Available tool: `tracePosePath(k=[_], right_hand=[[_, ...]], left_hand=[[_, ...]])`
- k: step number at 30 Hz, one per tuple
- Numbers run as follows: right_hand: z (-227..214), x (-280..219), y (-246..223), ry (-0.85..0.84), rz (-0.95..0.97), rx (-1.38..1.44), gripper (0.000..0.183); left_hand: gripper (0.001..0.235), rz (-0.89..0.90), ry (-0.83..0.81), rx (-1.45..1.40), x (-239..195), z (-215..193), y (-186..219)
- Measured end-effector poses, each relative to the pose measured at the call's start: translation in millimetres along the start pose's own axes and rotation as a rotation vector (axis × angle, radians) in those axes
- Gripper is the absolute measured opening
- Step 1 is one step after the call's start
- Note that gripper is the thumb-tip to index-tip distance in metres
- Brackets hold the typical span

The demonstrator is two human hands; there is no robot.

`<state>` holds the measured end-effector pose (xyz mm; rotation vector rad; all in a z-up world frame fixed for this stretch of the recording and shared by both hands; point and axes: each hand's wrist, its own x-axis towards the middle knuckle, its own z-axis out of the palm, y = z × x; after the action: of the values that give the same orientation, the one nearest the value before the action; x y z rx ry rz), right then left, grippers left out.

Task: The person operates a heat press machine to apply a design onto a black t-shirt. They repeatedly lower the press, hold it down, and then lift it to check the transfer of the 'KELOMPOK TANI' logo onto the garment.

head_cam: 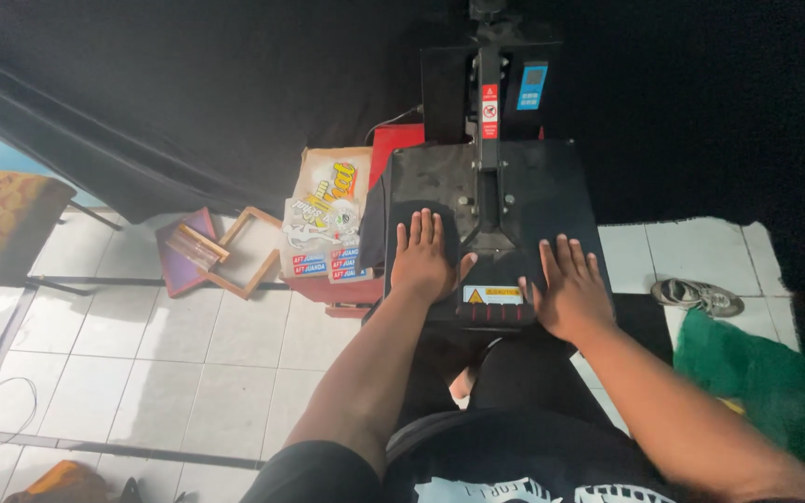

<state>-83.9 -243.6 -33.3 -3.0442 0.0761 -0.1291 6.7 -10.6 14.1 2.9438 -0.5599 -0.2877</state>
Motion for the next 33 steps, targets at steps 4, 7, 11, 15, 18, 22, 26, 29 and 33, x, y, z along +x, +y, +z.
tracePosePath(k=[4, 7, 11, 15, 18, 22, 26, 29, 33], right_hand=[[7, -5, 4, -0.105, 0.025, 0.029, 0.081], [27, 20, 12, 0.012, -0.01, 0.011, 0.082], [3, 56, 4, -0.193, 0.081, -0.002, 0.092], [-19, 55, -7, -0.233, 0.112, 0.018, 0.088], [-20, 53, -6, -0.235, 0.104, 0.054, 0.089], [-35, 52, -12, -0.302, 0.12, 0.025, 0.087], [-41, 52, -13, -0.33, 0.125, 0.014, 0.086], [-41, 52, -15, -0.299, 0.133, 0.04, 0.088], [-37, 50, -15, -0.293, 0.125, 0.006, 0.086]], left_hand=[[0.101, 0.003, -0.01, 0.01, -3, 0, 1], [0.101, -0.001, -0.014, 0.011, 1, -5, 3], [0.103, -0.02, -0.041, -0.019, -2, -5, 2], [0.103, -0.018, -0.031, 0.005, 1, 0, 2], [0.102, -0.017, 0.004, -0.021, 1, 8, 1], [0.098, -0.013, 0.014, -0.016, -3, 14, -2], [0.093, 0.001, -0.002, -0.013, -39, 16, 5], [0.084, 0.035, 0.027, -0.02, -75, 8, 8], [0.088, 0.009, 0.014, -0.026, -59, 23, 2]])
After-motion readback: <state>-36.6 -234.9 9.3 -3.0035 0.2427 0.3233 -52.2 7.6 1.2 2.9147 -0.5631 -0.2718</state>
